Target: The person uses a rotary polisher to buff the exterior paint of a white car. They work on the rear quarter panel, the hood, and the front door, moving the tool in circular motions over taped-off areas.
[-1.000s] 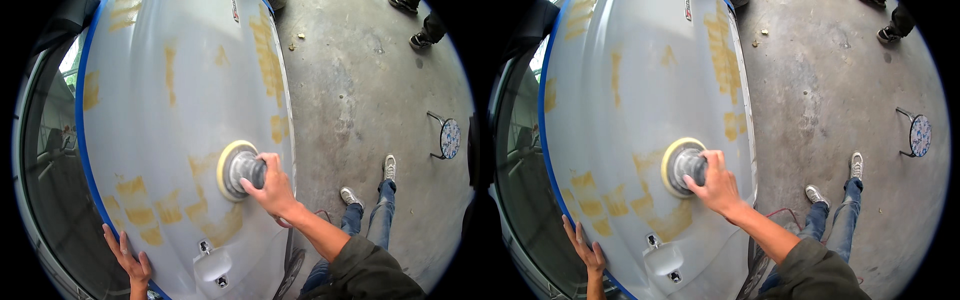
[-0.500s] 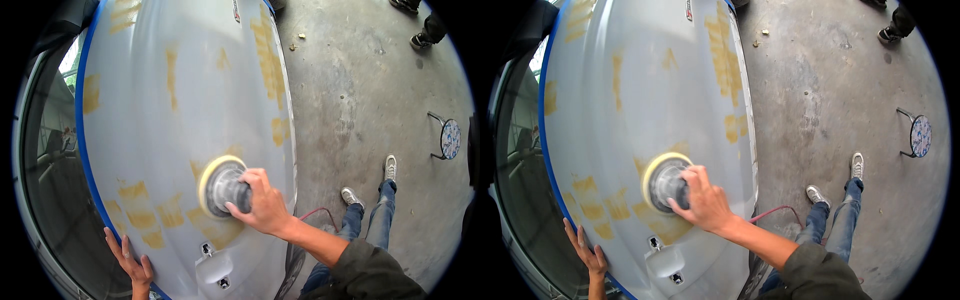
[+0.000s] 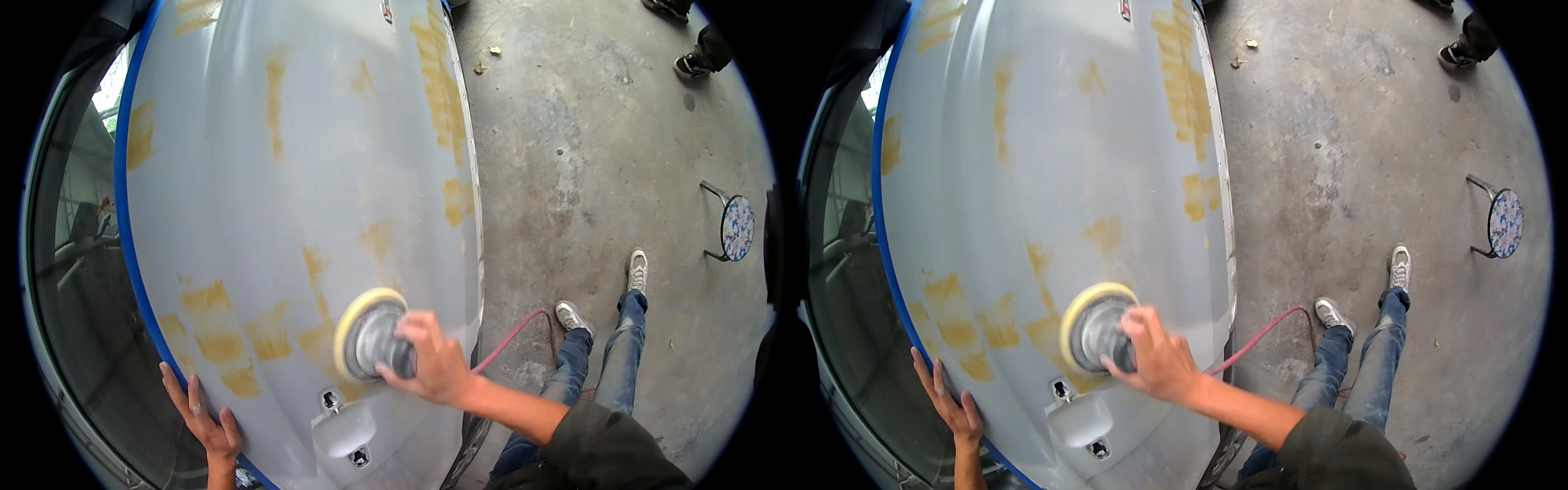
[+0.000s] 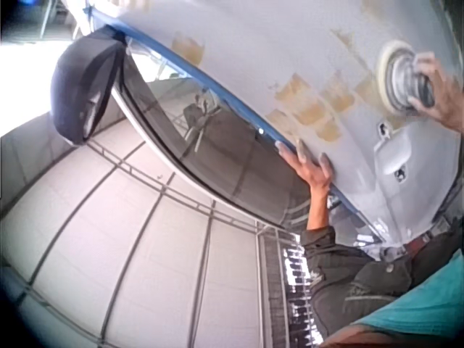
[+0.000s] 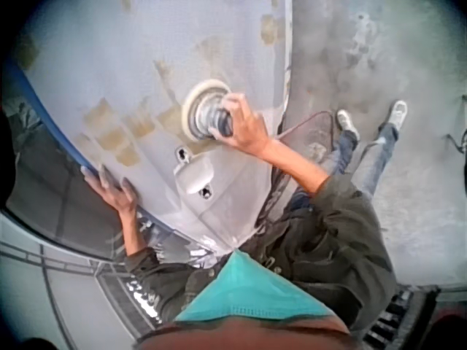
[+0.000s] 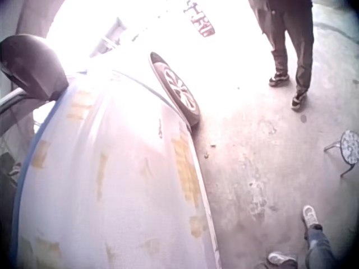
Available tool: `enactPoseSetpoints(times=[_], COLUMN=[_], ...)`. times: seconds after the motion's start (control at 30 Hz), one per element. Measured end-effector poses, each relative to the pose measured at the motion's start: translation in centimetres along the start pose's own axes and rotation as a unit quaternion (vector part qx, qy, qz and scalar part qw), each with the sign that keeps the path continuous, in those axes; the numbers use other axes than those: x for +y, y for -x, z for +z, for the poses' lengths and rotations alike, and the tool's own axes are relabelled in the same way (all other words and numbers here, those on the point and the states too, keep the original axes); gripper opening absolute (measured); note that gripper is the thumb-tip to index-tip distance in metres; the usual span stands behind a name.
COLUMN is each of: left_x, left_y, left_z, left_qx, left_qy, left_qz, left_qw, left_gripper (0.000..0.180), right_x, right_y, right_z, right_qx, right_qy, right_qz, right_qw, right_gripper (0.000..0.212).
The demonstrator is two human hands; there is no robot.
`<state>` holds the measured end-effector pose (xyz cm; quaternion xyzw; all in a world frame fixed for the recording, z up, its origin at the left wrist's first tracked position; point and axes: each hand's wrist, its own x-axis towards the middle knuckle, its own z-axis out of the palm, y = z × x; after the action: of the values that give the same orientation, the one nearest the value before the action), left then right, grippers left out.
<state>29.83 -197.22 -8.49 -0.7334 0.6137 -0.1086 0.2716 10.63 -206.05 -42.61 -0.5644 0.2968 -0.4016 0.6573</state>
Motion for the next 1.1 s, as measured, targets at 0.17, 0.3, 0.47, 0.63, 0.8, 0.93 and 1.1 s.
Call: enactPoseSetpoints(times=[0.17,0.3,0.47,0.63,0.8,0.93,1.1], left_x=[0.2,0.1,0.0,0.3,0.1,0.3,0.5], left_y=[-0.1,-0.2,-0.1,-0.3,-0.2,-0.2,-0.3], left_z=[0.1,0.0,0.0,0.0,0.1,0.3,0.0], left_qx=[-0.002,0.0,0.004,0.007,0.008,0.01,0.012], left_qy=[0.012,0.008,0.008,0.011,0.011,0.019,0.009], left_qz=[0.001,-0.003,0.004,0.001,-0.007,-0.01,-0.005], left_qw=[1.0,1.0,1.0,1.0,1.0,1.0,1.0], left_gripper=[0.062,0.063,0.062,0.061,0.062,0.061,0.06], right_x=[-0.2,2.8,1.1,1.2,2.5,-0.4,2.4], right_y=[-5.3,-13.1,-11.0,-4.2,1.3,1.8,4.0], right_z=[-1.0,-2.9,-2.3,-1.1,0.1,0.3,0.3], right_qx=[0.027,0.055,0.032,0.002,0.037,-0.006,0.0], right_qy=[0.023,0.01,0.022,0.001,0.013,0.021,0.022], right_qz=[-0.029,0.071,0.022,0.014,0.012,0.009,0.033], right_qw=[0.999,0.996,0.999,1.0,0.999,1.0,0.999], right_gripper=[0.06,0.061,0.063,0.064,0.064,0.063,0.061])
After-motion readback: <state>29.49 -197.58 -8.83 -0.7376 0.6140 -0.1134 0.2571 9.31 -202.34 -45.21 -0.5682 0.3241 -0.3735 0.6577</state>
